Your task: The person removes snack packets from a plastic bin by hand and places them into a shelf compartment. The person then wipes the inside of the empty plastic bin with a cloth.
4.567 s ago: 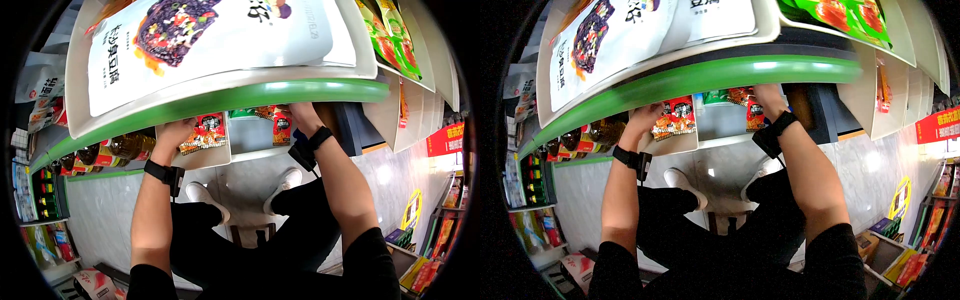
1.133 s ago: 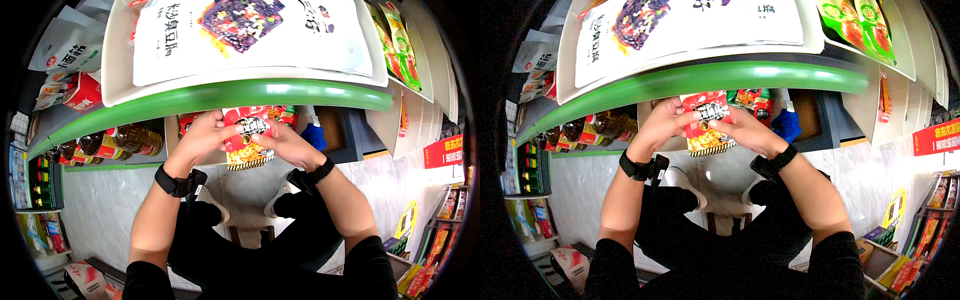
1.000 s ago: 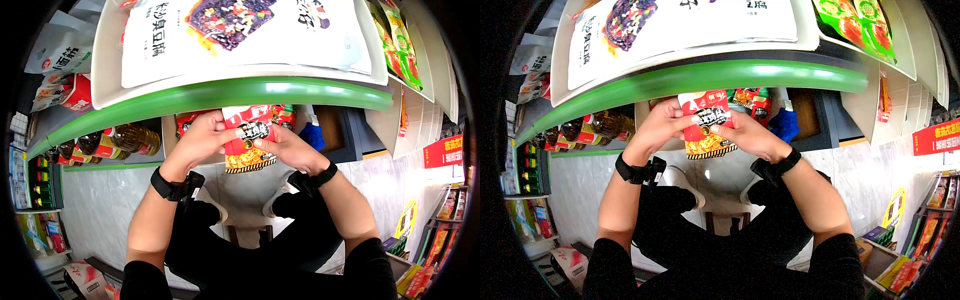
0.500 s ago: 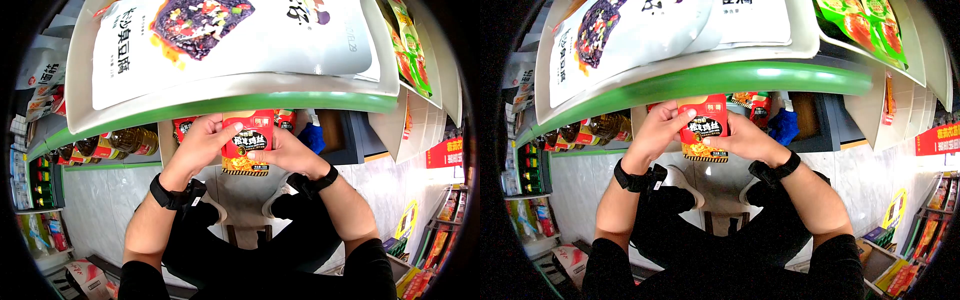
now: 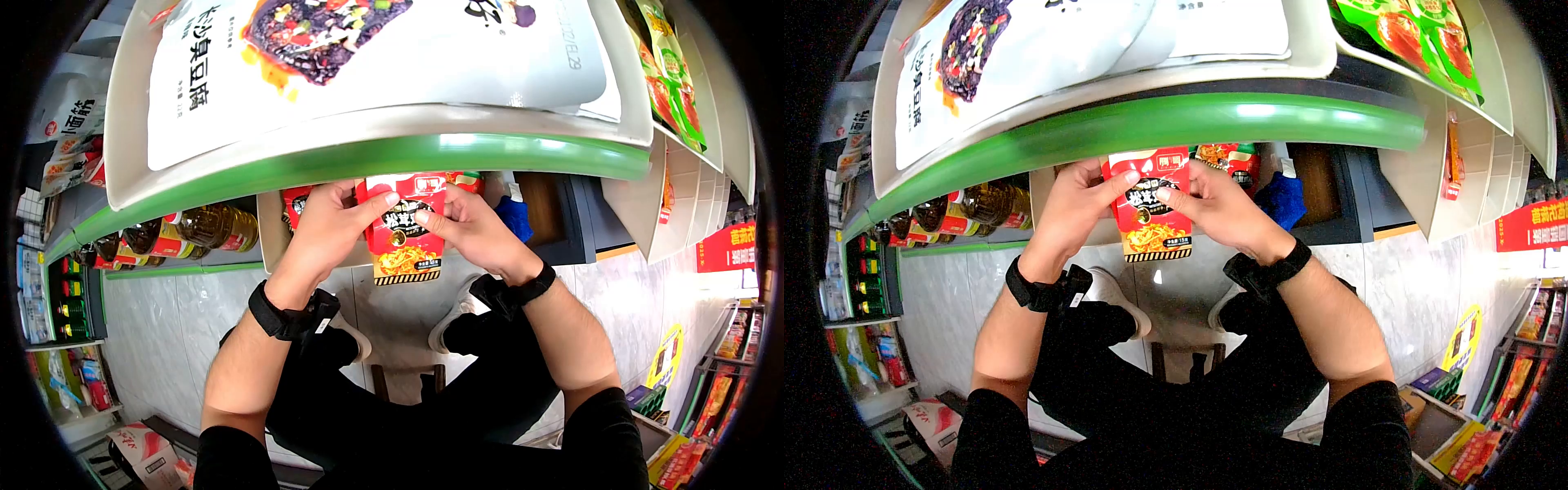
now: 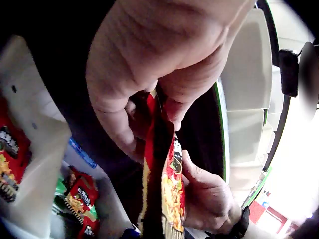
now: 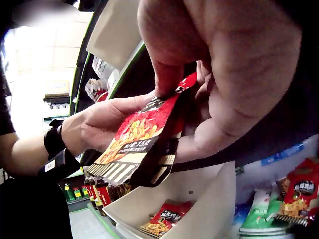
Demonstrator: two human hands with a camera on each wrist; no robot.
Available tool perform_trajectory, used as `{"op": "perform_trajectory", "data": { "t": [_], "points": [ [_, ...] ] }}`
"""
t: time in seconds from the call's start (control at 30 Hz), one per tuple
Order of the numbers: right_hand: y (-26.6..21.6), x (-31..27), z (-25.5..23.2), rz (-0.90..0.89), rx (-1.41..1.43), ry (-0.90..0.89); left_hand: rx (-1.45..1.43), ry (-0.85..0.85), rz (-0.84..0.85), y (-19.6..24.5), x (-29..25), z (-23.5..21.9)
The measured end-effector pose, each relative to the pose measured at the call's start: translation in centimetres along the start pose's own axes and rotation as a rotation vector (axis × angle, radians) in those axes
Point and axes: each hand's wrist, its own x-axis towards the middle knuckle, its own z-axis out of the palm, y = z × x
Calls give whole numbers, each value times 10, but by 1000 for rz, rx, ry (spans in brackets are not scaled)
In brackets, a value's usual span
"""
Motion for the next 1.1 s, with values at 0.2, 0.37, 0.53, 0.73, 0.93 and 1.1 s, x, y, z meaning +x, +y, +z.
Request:
{"op": "perform_trajectory", "data": {
  "t": [0.2, 0.37, 0.53, 0.73, 0.93, 1.1],
  "points": [
    [-2, 0, 1, -2, 12, 33, 33, -30, 38, -5, 3, -5],
    [-3, 0, -2, 45, -18, 47, -45, 24, -23, 4, -2, -2],
    [-1, -1, -5, -6, -29, 12, 0, -12, -65, 4, -1, -9],
    [2, -5, -7, 33, -20, -98, -36, -99, -23, 5, -3, -11],
    [8, -4, -6, 2, 0, -104, -61, -144, 2, 6, -4, -11],
    [-2, -3, -15, 1, -41, -34, 23, -75, -31, 6, -2, -11]
  ]
}}
